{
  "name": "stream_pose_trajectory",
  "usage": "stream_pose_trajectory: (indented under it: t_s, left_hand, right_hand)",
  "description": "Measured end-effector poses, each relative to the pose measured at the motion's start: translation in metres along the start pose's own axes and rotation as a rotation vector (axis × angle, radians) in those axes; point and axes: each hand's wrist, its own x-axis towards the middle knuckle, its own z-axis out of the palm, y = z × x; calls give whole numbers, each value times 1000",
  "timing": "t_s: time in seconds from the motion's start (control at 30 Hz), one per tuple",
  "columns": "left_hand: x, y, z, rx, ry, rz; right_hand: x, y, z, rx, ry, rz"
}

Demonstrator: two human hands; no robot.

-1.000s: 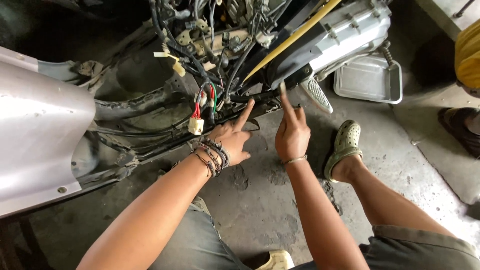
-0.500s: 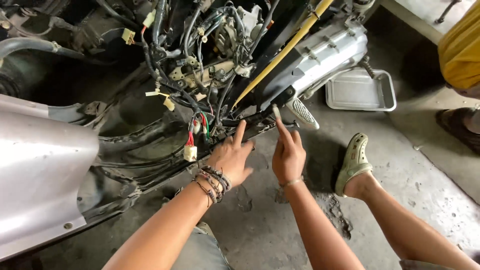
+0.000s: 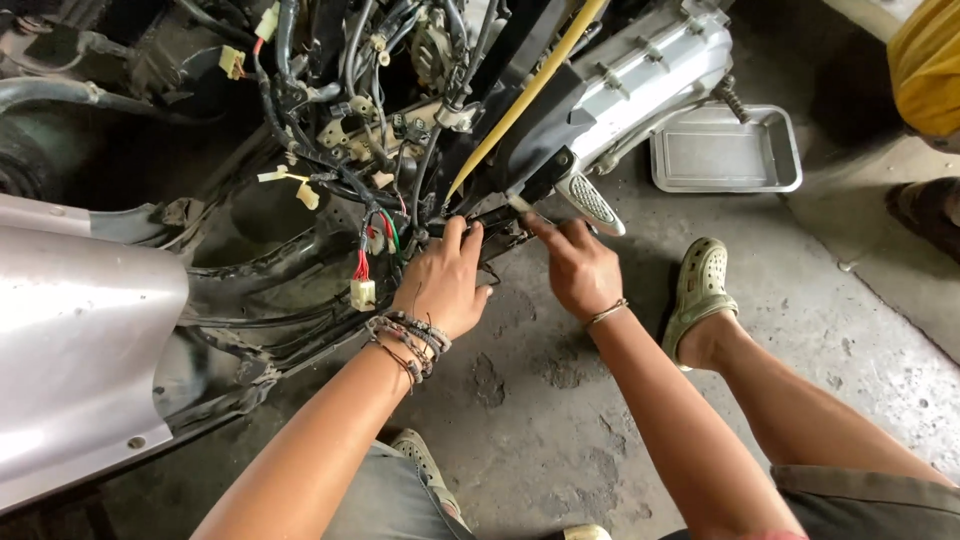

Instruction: The person is working on the electrical wiring harness of a disassembled motorcycle, connecting and organizing various plugs.

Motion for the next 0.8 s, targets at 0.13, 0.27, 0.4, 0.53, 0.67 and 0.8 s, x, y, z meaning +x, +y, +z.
stream_pose_trajectory:
  t_s: [0.13, 0.27, 0.4, 0.53, 0.67, 0.8]
  left_hand:
    - [-4, 5, -8, 30, -44, -25]
    - [6, 5, -12, 151, -107, -19]
    - [1, 4, -12, 89, -144, -68]
    - [-7, 5, -10, -79, -147, -86]
    - [-1, 2, -18, -93, -150, -80]
    - [-3, 4, -11, 21, -190, -92]
  right_hand:
    - [-10, 6, -7, -54, 95, 20]
    - [-12, -11, 5, 100, 165, 121]
    - [-5, -14, 7, 154, 167, 148]
    - [-10, -17, 10, 157, 179, 199]
    - [-3, -30, 15, 175, 87, 189]
    - [-3, -38, 4, 284, 58, 362]
